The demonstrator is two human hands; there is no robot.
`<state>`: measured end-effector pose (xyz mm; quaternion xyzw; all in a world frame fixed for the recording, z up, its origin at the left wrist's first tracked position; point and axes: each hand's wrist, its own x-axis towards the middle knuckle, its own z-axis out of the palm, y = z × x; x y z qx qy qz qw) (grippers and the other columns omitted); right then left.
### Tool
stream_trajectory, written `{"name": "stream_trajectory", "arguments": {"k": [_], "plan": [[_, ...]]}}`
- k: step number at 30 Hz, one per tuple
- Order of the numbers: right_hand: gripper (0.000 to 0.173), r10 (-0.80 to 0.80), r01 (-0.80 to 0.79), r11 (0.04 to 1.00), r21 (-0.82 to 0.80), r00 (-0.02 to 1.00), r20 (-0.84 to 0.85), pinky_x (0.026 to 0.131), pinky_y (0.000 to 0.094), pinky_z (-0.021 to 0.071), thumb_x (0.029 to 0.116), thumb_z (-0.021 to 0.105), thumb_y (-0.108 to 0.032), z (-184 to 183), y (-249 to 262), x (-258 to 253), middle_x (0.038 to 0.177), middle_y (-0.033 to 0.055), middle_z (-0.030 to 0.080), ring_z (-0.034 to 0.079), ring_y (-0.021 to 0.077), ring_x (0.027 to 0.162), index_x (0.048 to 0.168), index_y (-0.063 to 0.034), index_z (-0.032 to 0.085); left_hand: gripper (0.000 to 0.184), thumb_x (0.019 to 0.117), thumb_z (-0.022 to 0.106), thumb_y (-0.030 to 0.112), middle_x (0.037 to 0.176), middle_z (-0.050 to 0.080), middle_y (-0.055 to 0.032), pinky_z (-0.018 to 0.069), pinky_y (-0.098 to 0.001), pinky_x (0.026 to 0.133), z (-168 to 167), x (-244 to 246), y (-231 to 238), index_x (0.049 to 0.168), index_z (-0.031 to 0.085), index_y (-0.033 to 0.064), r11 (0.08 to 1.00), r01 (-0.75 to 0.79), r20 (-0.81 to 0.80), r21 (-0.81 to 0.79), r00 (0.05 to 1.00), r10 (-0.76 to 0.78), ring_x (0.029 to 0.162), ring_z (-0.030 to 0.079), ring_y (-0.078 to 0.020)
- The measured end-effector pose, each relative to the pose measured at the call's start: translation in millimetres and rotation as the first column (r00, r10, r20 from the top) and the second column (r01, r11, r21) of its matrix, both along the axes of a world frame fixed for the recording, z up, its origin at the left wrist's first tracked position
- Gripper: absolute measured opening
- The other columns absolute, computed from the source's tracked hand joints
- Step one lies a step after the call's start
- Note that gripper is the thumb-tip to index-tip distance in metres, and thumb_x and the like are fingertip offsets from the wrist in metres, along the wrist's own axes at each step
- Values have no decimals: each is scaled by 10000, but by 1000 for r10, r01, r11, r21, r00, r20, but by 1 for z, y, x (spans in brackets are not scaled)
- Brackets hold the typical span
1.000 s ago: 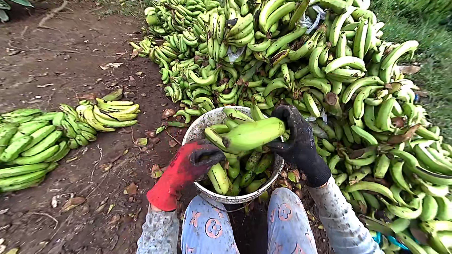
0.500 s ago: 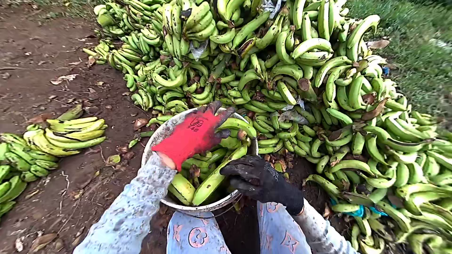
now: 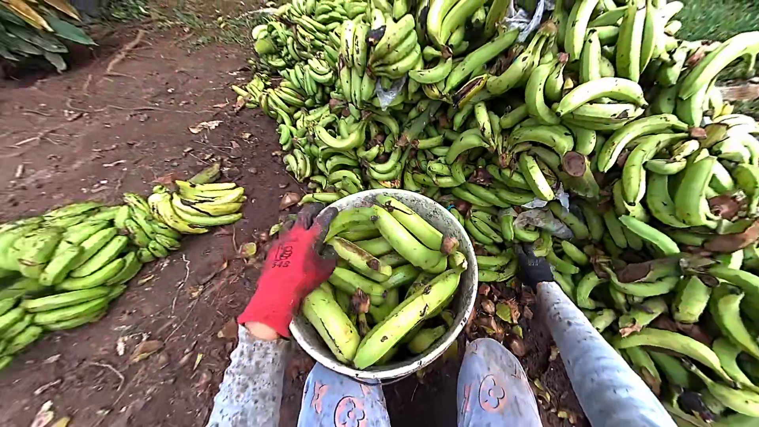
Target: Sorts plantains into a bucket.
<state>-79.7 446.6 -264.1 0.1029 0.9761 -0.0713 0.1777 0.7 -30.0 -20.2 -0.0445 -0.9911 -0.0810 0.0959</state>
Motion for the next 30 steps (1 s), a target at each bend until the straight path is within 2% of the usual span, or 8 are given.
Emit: {"name": "stream_trajectory", "arguments": {"k": [2,4,9,13,16,20,24,30], "plan": [[993,-51,51,999,-1,999,6,941,712,498,774,788,-16,-12,-12,-11,1664,232,261,533,544,1290,1623,-213,314,686,886,739,470,1542,483,-117,383,-670,1085,-11,-6,-6,1483,535,200,999,39,-3,-6,999,-39,1403,455,-401],[740,-106,106,994,-5,994,-40,1005,696,457,881,705,-72,-9,-21,-22,1578,252,413,525,511,1317,1561,-174,434,629,967,580,555,1554,484,-81,358,-654,1116,-14,-9,-7,1491,534,210,995,94,-45,17,995,-93,1434,440,-355],[547,-8,6,1000,-23,997,-78,1058,658,439,983,546,-167,19,-17,-10,1444,261,555,552,441,1326,1507,-35,465,503,1040,482,510,1565,497,-18,341,-620,1154,-17,-10,-13,1430,610,218,988,134,-42,74,990,-131,1452,441,-302],[465,140,-169,971,-167,975,-173,1061,586,469,1021,468,-112,62,-35,52,1433,251,561,586,424,1286,1481,-50,498,316,1015,591,445,1575,478,-49,372,-638,1111,-20,-8,-12,1245,741,287,972,180,-57,148,983,-173,1424,462,-344],[454,111,-145,966,-212,980,-166,1045,582,480,1025,523,-191,66,-43,77,1389,224,603,612,405,1253,1465,-79,527,348,1017,586,409,1521,542,-59,384,-660,1085,-17,0,-6,1274,735,228,969,220,-68,112,975,-213,1393,486,-388],[704,-84,64,990,-125,982,-167,1108,663,377,930,715,-284,39,-2,40,1514,275,471,423,487,1414,1533,-50,437,357,1028,566,330,1447,599,-99,393,-656,1079,-16,2,-7,1327,700,186,968,235,-80,82,970,-229,1335,547,-384],[940,16,-13,993,119,1000,-21,1143,809,131,750,863,-233,8,14,-7,1662,213,286,123,491,1555,1574,-160,416,353,1039,555,362,1394,635,-83,445,-646,1024,-14,-1,-8,1325,694,210,972,201,-88,120,978,-191,1277,599,-342],[566,36,-26,994,105,994,-99,1014,722,426,847,778,-86,-10,10,-21,1427,265,546,486,514,1331,1380,-33,595,371,1053,527,411,1405,631,-42,449,-642,1028,-13,5,-9,1350,668,240,974,154,-46,163,988,-149,1271,607,-312]]}}
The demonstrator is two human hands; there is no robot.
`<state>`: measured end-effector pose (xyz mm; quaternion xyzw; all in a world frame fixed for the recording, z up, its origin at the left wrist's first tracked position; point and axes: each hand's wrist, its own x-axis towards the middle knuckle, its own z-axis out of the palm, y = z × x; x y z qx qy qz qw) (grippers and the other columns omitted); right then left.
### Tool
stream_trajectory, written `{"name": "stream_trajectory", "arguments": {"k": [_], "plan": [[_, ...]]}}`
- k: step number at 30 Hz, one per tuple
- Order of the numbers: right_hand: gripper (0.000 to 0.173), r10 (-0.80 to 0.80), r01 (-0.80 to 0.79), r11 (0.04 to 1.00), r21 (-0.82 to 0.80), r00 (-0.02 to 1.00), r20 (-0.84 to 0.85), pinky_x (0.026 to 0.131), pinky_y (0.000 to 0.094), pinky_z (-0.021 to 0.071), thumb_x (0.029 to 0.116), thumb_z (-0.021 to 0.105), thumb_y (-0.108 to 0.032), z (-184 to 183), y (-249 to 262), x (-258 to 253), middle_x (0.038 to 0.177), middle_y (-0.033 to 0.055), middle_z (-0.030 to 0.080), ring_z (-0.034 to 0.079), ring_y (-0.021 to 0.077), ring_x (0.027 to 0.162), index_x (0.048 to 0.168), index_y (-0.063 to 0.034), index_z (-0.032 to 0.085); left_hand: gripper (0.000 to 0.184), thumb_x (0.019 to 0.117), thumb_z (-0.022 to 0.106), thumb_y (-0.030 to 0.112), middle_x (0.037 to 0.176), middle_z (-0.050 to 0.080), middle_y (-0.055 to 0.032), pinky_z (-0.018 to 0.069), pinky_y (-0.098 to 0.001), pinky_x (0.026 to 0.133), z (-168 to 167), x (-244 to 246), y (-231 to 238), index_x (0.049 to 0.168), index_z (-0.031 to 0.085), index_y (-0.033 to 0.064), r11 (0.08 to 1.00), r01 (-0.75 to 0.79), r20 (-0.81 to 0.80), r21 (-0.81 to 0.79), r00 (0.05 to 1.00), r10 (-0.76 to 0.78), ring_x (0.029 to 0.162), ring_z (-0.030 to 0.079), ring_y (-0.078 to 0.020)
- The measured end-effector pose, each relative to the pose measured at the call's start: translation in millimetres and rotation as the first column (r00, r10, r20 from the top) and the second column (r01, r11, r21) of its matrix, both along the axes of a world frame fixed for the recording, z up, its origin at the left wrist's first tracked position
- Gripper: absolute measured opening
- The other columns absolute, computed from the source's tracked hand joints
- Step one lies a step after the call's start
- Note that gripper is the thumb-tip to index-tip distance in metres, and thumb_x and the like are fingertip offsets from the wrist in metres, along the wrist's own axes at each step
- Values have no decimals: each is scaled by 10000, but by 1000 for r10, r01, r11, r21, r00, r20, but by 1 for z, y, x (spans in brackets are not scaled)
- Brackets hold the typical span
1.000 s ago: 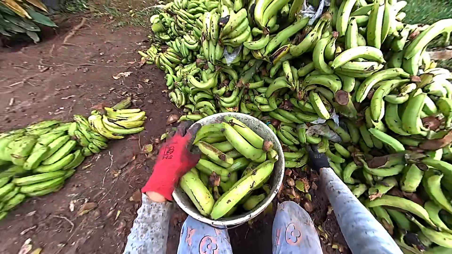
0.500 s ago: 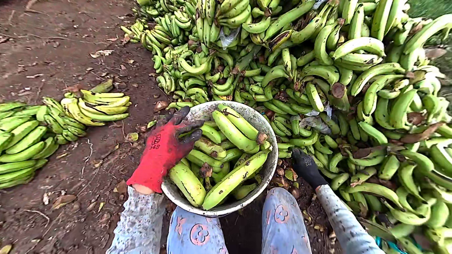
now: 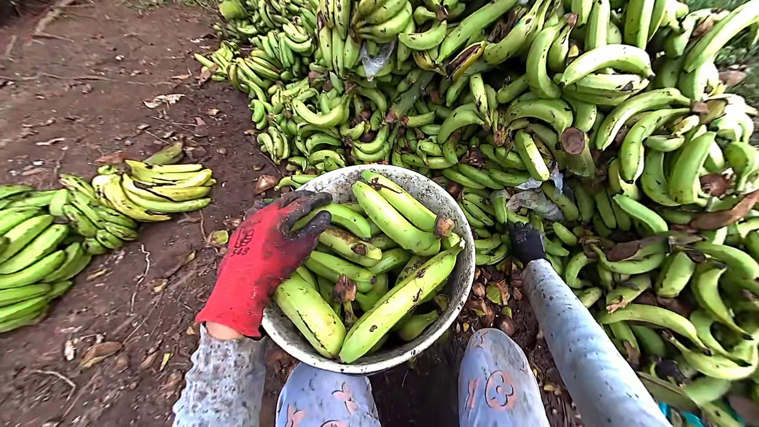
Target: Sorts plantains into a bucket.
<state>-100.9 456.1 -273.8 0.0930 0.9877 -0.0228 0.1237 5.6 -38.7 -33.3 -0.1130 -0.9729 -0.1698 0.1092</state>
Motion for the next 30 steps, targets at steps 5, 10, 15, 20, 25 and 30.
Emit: {"name": "stream_trajectory", "arguments": {"k": [5,10,15,20,25,30], "plan": [[613,125,-129,978,-161,992,-36,1016,631,471,821,787,-326,57,-1,75,1315,266,614,576,451,1252,1306,7,614,380,1050,535,429,1392,640,-55,446,-667,1020,0,-5,-1,1351,668,239,999,-35,-4,-17,999,35,1263,609,-334],[726,-167,100,843,-529,983,-80,1041,614,469,832,804,-398,39,-66,183,1288,286,642,625,443,1200,1354,58,586,373,1070,508,380,1394,636,-85,444,-646,1040,0,4,2,1352,665,194,1000,-8,-20,20,1000,8,1269,607,-339],[736,-256,-81,851,-518,798,-546,1063,639,438,847,707,-372,110,-76,189,1311,368,608,592,523,1236,1327,167,565,330,1062,508,253,1367,649,-102,409,-532,1127,4,7,4,1294,693,108,992,112,-238,64,967,-94,1330,561,-300],[616,-102,-431,887,-167,170,-980,921,388,506,877,688,-430,268,-94,184,1062,267,671,654,259,1010,1157,116,621,381,1079,457,318,1451,596,-85,381,-634,1109,1,12,6,1377,647,174,995,96,-184,-15,978,-97,1385,501,-365],[656,-112,-841,535,-79,22,-993,967,329,552,847,776,-308,350,-146,177,1184,92,617,623,131,1115,1318,47,489,449,1103,381,237,1521,509,-98,424,-409,1139,2,32,-3,1512,467,73,756,164,-236,633,972,-14,1366,513,-203],[733,574,-907,347,-237,405,-712,1110,481,456,831,779,-430,326,-148,134,1496,133,544,506,290,1386,1474,-144,573,507,1110,243,285,1599,405,0,439,-335,1142,38,38,3,1586,297,120,583,250,-302,773,953,-10,1412,472,-135]]}}
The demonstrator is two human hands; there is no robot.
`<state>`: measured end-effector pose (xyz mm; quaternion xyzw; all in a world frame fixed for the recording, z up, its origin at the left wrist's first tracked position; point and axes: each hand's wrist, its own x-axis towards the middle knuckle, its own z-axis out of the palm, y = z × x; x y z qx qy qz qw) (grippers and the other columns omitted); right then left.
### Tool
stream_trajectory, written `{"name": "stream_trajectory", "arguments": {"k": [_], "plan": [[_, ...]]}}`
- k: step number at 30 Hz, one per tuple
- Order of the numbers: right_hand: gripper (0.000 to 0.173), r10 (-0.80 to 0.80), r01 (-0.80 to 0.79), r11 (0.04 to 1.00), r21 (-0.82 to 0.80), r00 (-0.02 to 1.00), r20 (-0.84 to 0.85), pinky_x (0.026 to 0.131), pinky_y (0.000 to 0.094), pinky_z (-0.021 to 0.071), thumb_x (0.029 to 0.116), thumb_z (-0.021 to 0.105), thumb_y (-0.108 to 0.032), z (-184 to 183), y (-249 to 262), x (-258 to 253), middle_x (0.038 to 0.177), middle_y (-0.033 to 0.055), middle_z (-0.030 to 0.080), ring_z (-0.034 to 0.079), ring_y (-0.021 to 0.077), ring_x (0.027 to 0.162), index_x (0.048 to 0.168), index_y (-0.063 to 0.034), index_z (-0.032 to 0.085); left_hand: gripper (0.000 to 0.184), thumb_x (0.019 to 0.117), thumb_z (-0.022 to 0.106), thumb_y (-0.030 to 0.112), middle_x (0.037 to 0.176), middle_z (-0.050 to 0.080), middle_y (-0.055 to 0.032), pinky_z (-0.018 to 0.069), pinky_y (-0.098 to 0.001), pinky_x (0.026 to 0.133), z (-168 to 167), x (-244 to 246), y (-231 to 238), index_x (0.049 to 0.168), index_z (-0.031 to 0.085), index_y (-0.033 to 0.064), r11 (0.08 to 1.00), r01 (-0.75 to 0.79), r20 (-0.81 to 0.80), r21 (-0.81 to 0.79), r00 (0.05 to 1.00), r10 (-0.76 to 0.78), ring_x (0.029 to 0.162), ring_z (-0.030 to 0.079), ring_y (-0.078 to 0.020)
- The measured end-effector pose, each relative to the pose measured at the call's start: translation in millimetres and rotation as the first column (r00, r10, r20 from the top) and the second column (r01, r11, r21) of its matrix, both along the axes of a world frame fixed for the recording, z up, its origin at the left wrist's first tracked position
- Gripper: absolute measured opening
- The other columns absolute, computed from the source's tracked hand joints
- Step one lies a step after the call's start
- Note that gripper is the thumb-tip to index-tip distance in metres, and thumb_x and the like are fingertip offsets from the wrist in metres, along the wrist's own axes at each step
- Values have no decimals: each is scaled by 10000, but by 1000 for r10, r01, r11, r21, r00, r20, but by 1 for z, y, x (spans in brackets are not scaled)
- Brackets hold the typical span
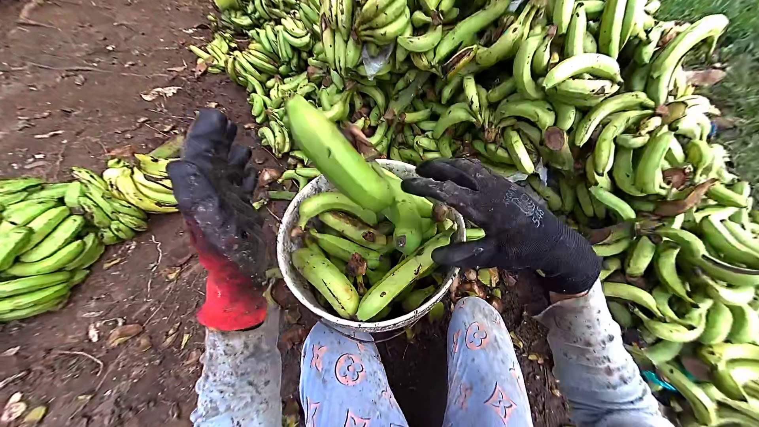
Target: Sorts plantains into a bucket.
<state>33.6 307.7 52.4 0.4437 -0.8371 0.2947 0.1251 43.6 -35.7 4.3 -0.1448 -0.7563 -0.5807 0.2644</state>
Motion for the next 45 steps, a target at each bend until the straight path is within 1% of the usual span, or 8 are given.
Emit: {"name": "stream_trajectory", "arguments": {"k": [4,10,15,18,27,34,41,45], "plan": [[461,-392,531,819,-217,794,464,872,464,607,995,674,-215,-147,64,-50,1401,60,622,678,246,1142,1441,-201,559,315,1034,562,331,1390,642,-51,435,-561,1091,-30,-13,9,1196,747,135,755,-12,78,-655,993,84,1306,574,-268],[923,-793,422,592,686,456,404,1186,731,170,792,847,-268,-318,53,-111,1642,255,296,210,486,1531,1577,-96,393,300,990,622,401,1258,700,-42,432,-567,1080,-27,-28,11,1148,765,191,630,13,121,-776,984,129,1283,585,-278],[933,-796,235,480,845,520,308,1178,746,163,891,750,-247,-316,27,-127,1648,305,242,242,529,1509,1657,-225,217,356,1005,561,445,1281,690,8,422,-493,1109,-29,-31,8,1191,754,211,625,4,114,-781,984,137,1292,575,-196],[769,-759,520,556,649,635,142,1113,764,289,760,783,-219,-394,39,-135,1441,326,532,477,554,1341,1475,-82,536,343,1015,555,438,1296,683,35,421,-470,1120,-31,-34,4,1210,749,234,623,5,120,-782,983,142,1305,564,-173],[604,-803,296,445,845,549,231,1223,632,209,916,700,-202,-362,28,-123,1541,283,446,336,477,1478,1447,22,520,306,1030,561,383,1301,683,14,450,-475,1099,-30,-55,-14,1217,743,223,628,41,177,-777,972,156,1278,591,-173],[762,-705,302,547,781,669,235,1158,642,286,718,745,-625,-373,61,-78,1295,166,664,526,400,1314,1283,-118,672,298,1039,558,388,1310,676,22,465,-466,1093,-35,-70,-25,1223,737,236,673,62,225,-737,961,158,1265,599,-148],[760,-797,640,596,484,397,456,1162,610,324,775,783,-441,-325,55,23,1334,256,633,554,420,1307,1351,26,618,306,1041,545,383,1309,676,0,444,-489,1095,-34,-66,-17,1209,744,222,668,54,223,-742,960,170,1268,595,-165],[693,-692,923,364,121,181,699,999,539,509,744,861,-200,-238,74,35,1175,257,672,659,334,1097,1301,90,569,323,1040,542,392,1313,678,-4,431,-493,1118,-35,-67,-18,1216,743,211,662,59,206,-747,967,147,1296,581,-177]]}}
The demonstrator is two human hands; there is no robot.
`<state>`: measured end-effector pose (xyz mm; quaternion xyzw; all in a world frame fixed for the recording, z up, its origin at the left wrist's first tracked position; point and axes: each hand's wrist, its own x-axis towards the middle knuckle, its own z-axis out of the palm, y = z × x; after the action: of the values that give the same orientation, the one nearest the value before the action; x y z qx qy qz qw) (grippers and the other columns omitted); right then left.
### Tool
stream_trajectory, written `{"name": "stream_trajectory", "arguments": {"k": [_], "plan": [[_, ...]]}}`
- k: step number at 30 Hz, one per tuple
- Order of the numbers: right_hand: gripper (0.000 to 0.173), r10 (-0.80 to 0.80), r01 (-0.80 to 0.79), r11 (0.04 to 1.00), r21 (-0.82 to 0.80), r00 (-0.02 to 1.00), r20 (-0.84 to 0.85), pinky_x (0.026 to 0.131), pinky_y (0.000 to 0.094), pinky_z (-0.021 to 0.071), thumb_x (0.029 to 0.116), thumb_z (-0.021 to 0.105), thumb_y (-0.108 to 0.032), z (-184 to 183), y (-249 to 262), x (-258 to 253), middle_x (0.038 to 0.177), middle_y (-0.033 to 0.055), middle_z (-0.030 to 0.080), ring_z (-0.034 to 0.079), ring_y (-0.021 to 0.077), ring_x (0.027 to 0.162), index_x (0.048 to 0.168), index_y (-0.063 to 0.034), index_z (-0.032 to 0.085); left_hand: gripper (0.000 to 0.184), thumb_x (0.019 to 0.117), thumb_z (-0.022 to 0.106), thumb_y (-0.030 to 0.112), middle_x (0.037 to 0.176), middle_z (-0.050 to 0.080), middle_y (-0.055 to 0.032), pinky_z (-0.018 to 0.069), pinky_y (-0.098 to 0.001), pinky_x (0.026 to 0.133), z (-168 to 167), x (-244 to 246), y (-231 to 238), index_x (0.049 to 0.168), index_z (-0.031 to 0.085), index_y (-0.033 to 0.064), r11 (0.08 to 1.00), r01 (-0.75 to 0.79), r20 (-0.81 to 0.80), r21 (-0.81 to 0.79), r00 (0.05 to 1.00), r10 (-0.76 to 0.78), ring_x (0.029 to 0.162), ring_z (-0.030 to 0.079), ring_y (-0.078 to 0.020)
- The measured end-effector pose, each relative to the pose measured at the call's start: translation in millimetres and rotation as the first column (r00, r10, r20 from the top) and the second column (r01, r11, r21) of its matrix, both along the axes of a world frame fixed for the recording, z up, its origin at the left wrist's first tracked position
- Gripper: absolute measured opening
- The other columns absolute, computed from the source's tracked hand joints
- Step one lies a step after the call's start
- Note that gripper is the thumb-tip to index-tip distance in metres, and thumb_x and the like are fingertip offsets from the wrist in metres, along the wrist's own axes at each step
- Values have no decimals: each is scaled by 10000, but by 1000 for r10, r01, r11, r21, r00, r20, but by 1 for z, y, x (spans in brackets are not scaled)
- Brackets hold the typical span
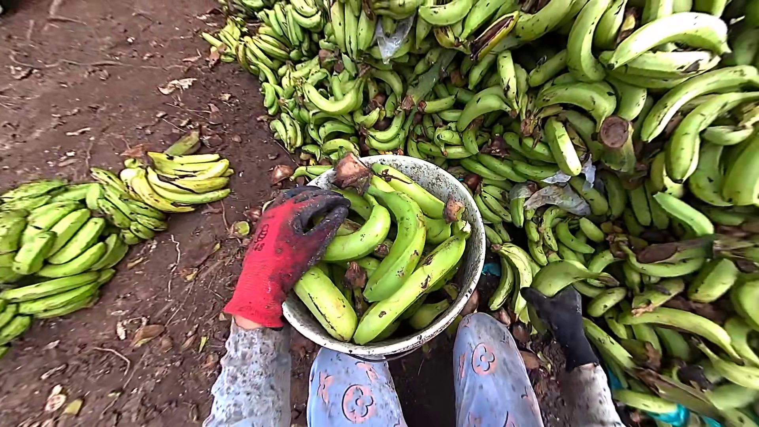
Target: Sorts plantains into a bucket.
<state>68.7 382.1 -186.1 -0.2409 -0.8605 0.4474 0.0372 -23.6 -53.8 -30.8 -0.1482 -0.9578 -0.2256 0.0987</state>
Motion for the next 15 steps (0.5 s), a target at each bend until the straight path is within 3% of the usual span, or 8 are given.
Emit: {"name": "stream_trajectory", "arguments": {"k": [3,4,6,7,8,11,13,15], "plan": [[724,-50,81,989,120,969,-240,989,549,513,824,817,-301,78,12,-6,1196,277,671,675,341,1094,1352,106,533,296,1052,543,324,1289,687,-37,445,-518,1087,-1,7,5,1200,750,173,1000,13,-47,1,999,-13,1263,601,-227],[842,4,52,985,162,946,-325,990,543,522,873,770,-370,105,7,-11,1268,300,629,671,348,1111,1460,113,407,310,1064,513,318,1294,687,-35,436,-512,1102,-2,10,6,1211,745,173,1000,10,-63,11,998,-9,1277,593,-226],[880,117,-42,987,153,845,-522,792,407,620,961,622,-454,146,-22,-23,1251,191,597,696,186,925,1552,49,207,356,1093,435,285,1342,668,-33,417,-478,1140,0,19,8,1274,715,160,992,0,-69,125,998,9,1309,576,-198],[776,180,-106,982,155,757,-628,704,356,631,990,588,-408,160,-45,-29,1192,141,614,694,131,839,1526,30,236,382,1101,393,280,1378,647,-19,417,-452,1153,0,24,7,1314,688,164,977,-10,-51,213,998,22,1322,567,-169],[712,300,-184,953,240,670,-680,752,353,622,1009,591,-352,169,-69,-31,1219,151,618,691,131,898,1518,32,273,412,1104,353,286,1401,631,-14,425,-430,1147,-2,30,7,1353,657,160,949,-9,-36,314,999,21,1316,566,-149],[743,813,-446,568,692,433,-388,977,571,486,954,631,-314,181,-116,-29,1420,190,585,586,347,1265,1591,-52,352,580,1111,189,406,1456,583,-54,452,-366,1125,-7,47,7,1458,524,84,788,109,-70,606,994,-83,1316,564,-149],[595,940,-645,340,685,229,-252,1109,530,420,958,618,-243,182,-116,-25,1483,52,592,538,269,1373,1539,-181,502,702,1095,81,487,1484,559,-70,446,-342,1128,-4,54,14,1486,477,58,747,173,-113,643,985,-131,1346,547,-158],[527,937,-771,316,553,161,-310,1093,440,493,977,615,-175,184,-104,-26,1434,56,632,602,210,1314,1498,-134,547,640,1106,144,447,1468,571,-63,442,-356,1133,-8,62,17,1469,507,66,765,157,-124,625,987,-101,1334,549,-152]]}}
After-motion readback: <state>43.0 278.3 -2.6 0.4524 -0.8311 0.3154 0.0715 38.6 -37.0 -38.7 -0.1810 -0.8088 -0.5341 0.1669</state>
